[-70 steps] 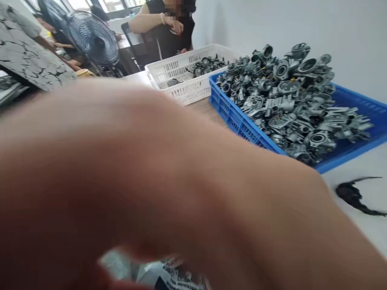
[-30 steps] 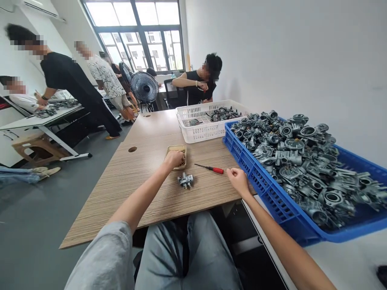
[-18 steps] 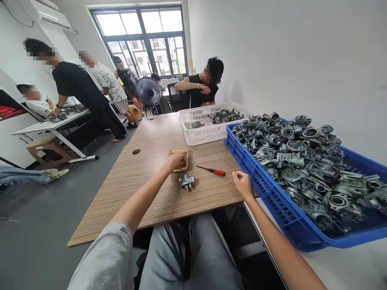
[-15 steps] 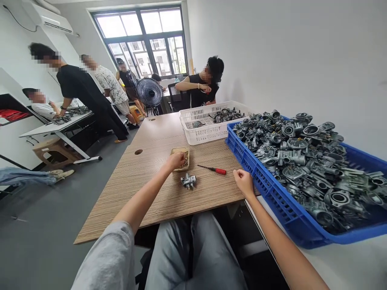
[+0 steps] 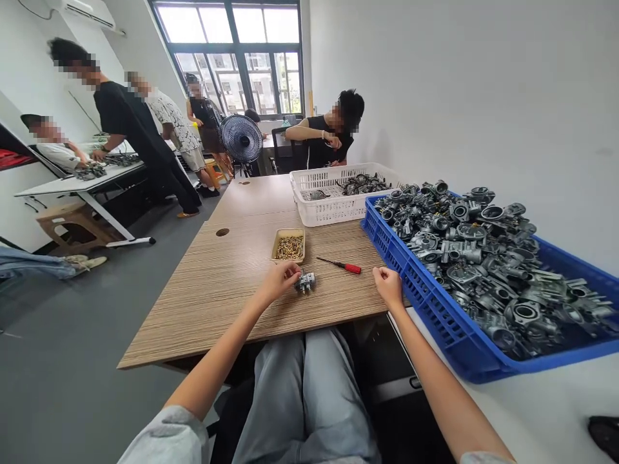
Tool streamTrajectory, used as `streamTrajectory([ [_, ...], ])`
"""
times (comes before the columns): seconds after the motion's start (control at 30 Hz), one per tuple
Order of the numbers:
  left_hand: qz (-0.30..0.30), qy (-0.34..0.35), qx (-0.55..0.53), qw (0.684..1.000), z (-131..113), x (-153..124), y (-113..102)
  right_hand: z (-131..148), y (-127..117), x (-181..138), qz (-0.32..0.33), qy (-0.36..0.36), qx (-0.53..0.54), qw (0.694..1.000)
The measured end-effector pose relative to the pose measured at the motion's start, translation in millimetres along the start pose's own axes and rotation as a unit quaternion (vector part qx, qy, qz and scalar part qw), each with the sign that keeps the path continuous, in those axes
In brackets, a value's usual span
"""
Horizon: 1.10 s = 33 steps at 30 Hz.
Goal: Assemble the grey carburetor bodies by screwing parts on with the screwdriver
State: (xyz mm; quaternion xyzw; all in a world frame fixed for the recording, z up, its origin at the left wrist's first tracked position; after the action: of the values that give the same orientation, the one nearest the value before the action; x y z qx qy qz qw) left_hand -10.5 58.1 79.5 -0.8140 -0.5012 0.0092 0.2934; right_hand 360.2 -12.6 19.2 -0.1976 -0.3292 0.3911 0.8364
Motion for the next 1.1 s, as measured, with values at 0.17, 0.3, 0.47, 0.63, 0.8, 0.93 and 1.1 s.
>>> streamTrajectory([
  [0.17,-0.02,-0.006,-0.015,1.0,5,0,1,0,0,0,-0.002,-0.003,-0.012,1.0],
  [0.3,-0.026,0.005,-0.017,0.999,9,-2,5,-2,2,0,-0.001,-0.002,-0.021,1.0],
  [0.47,-0.044,0.019,-0.043,0.998,12,-8,8,0,1,0,-0.003,-0.003,-0.028,1.0],
  [0.63,-0.11,0.023,-0.103,0.988,26,-15,17,6,1,1,-0.011,-0.023,-0.028,0.999],
  [0.8,-0.137,-0.009,-0.138,0.981,38,-16,30,4,4,2,-0.021,-0.033,-0.03,0.999],
  [0.93,-0.11,-0.012,-0.153,0.982,30,-18,36,3,5,1,-0.02,-0.04,-0.031,0.999],
  [1.1,-0.121,-0.006,-0.124,0.985,22,-26,37,3,5,-2,-0.024,-0.055,-0.031,0.998],
])
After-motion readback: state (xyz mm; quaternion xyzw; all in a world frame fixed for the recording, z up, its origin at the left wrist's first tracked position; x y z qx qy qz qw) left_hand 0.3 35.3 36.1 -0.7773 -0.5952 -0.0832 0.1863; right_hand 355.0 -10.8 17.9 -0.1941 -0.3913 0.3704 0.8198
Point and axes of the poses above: each hand's wrist, its own x-axis towards the middle knuckle, its own y-axis out of the palm, z = x × y, the point moved 4 cm from there along x, towards the middle knuckle, and after that the axes turned 13 degrees about -x, right-handed, at the moved point
